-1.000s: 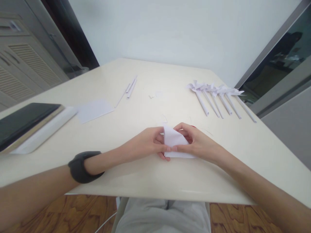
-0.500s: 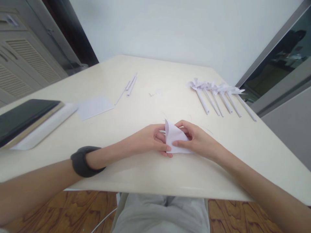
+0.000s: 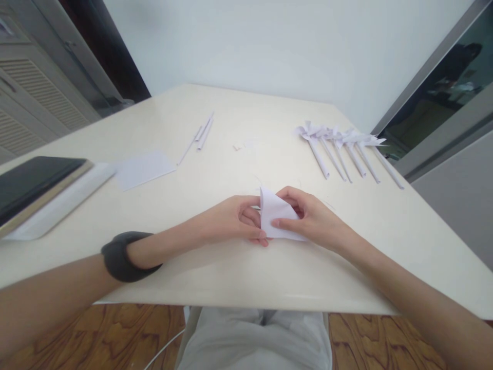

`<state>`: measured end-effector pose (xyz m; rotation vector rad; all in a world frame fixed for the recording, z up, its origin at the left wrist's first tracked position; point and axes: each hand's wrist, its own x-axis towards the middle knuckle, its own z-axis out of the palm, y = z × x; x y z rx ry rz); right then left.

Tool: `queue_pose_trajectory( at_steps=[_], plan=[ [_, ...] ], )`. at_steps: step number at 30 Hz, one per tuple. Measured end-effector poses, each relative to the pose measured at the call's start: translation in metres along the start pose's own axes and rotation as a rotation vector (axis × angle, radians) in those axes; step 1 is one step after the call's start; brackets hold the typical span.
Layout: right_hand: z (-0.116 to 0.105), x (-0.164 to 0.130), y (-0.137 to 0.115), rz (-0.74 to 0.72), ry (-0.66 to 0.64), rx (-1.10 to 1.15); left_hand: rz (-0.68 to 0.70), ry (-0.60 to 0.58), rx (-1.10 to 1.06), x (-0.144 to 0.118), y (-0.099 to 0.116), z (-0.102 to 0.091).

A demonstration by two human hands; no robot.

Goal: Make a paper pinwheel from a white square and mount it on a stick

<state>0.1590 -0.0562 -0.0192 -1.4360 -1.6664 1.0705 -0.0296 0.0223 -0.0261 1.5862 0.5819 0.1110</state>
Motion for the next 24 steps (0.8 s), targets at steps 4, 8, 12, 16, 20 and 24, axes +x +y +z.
queue_pose_trajectory(
  at_steps=[4, 8, 12, 16, 20, 24],
  plan=[
    [-0.002, -0.001, -0.003, -0.046, 0.047, 0.033, 0.002, 0.029, 0.042, 0.002, -0.002, -0.002],
    [-0.005, -0.001, -0.003, -0.048, 0.090, 0.081, -0.018, 0.060, 0.006, 0.002, 0.001, -0.003],
    [-0.008, -0.001, -0.002, -0.042, 0.108, 0.135, -0.022, 0.099, -0.006, 0.001, 0.008, -0.003],
    [-0.008, 0.000, 0.000, -0.035, 0.115, 0.120, -0.010, 0.130, 0.002, -0.001, 0.011, -0.001],
    [-0.010, 0.000, -0.001, -0.001, 0.111, 0.045, 0.024, 0.158, 0.052, 0.000, 0.011, -0.003],
    [-0.016, 0.000, -0.003, 0.052, 0.145, -0.042, 0.078, 0.176, 0.112, 0.000, 0.012, -0.008]
  ],
)
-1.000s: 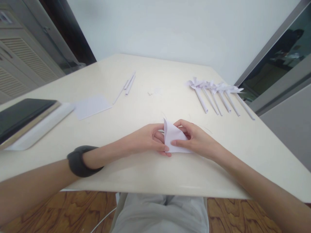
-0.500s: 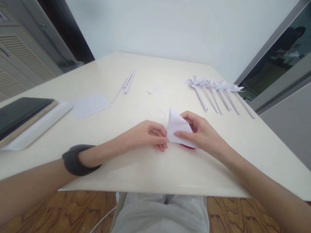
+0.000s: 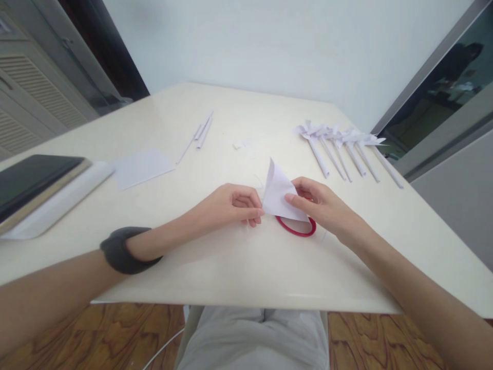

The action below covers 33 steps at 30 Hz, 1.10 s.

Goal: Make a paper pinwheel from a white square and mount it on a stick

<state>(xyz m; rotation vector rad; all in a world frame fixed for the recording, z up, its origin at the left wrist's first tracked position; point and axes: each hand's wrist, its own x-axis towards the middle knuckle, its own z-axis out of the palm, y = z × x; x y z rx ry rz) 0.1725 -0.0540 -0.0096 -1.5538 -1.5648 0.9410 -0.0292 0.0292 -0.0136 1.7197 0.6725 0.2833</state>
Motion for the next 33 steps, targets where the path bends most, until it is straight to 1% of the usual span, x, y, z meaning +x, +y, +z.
queue_pose_trajectory(
  at_steps=[3, 9, 12, 18, 24, 29, 33],
  plan=[
    [-0.006, 0.002, 0.000, 0.033, 0.038, 0.011, 0.001, 0.010, 0.018, 0.000, 0.000, -0.001],
    [-0.012, 0.006, 0.002, 0.019, 0.098, 0.040, 0.008, 0.047, 0.044, 0.002, 0.000, -0.002],
    [-0.012, 0.006, 0.003, 0.027, 0.106, 0.003, 0.002, 0.064, 0.050, 0.003, -0.002, -0.004],
    [-0.009, 0.005, 0.003, 0.006, 0.143, -0.073, -0.010, 0.042, 0.038, 0.005, -0.010, -0.007],
    [-0.005, 0.006, 0.003, -0.037, 0.212, -0.132, -0.037, 0.021, 0.035, 0.005, -0.007, -0.007],
    [-0.009, 0.010, 0.007, -0.036, 0.186, -0.074, -0.049, 0.047, 0.029, 0.004, -0.004, -0.010],
    [-0.015, 0.014, 0.012, -0.006, 0.132, -0.018, -0.055, 0.094, 0.041, 0.004, -0.005, -0.009]
  ],
)
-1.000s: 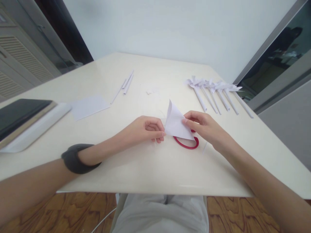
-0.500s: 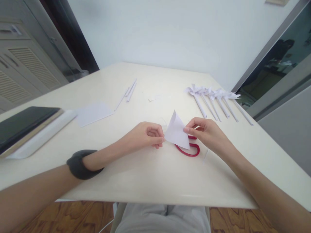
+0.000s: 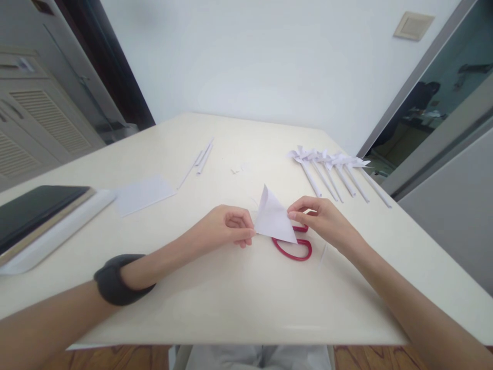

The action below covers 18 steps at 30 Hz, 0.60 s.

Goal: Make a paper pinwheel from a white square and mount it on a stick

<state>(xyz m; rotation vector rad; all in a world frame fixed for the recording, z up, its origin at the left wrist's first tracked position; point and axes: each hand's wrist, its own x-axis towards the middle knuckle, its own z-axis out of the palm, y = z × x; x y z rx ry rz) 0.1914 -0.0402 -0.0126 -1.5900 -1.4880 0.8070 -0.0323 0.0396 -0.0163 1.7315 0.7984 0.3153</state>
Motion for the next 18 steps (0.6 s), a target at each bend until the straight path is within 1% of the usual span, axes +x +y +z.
queue_pose_trajectory(
  at_steps=[3, 6, 18],
  plan=[
    [-0.0019, 0.0009, 0.0016, 0.030, -0.038, 0.033, 0.005, 0.019, 0.000, 0.0009, -0.0009, 0.0015],
    [-0.0017, 0.0003, 0.0008, 0.047, -0.049, 0.049, 0.008, 0.025, -0.002, 0.0016, -0.0012, 0.0018],
    [0.0041, -0.0024, -0.0020, 0.028, 0.045, -0.020, -0.005, 0.034, -0.016, 0.0040, 0.0008, -0.0002]
  ],
)
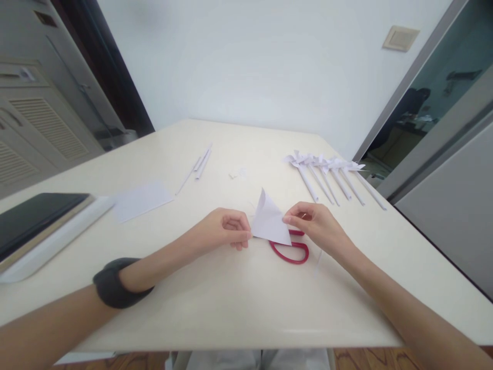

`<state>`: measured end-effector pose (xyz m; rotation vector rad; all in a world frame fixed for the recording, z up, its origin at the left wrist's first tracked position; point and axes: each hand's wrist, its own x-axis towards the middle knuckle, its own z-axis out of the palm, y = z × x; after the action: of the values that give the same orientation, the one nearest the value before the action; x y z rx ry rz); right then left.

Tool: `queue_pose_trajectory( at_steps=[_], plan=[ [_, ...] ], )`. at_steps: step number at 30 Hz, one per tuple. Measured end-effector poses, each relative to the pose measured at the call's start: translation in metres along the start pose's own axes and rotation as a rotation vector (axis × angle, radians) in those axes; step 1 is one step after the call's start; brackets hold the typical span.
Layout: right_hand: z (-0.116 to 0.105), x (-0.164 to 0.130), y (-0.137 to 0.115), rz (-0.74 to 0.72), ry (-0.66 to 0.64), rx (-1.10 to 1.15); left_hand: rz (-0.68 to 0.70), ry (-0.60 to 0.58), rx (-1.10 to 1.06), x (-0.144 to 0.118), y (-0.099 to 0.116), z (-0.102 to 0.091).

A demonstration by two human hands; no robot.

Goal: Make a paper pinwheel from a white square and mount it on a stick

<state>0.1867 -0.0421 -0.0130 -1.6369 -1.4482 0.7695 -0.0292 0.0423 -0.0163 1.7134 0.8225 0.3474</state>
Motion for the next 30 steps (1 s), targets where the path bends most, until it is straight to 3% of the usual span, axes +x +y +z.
queue_pose_trajectory(
  at_steps=[17, 30],
  plan=[
    [-0.002, 0.000, 0.003, 0.024, -0.126, 0.055, -0.012, -0.063, 0.025, 0.000, 0.009, -0.014],
    [-0.002, 0.001, 0.005, 0.042, -0.110, 0.063, -0.012, 0.017, 0.026, 0.003, 0.004, -0.014]
  ],
)
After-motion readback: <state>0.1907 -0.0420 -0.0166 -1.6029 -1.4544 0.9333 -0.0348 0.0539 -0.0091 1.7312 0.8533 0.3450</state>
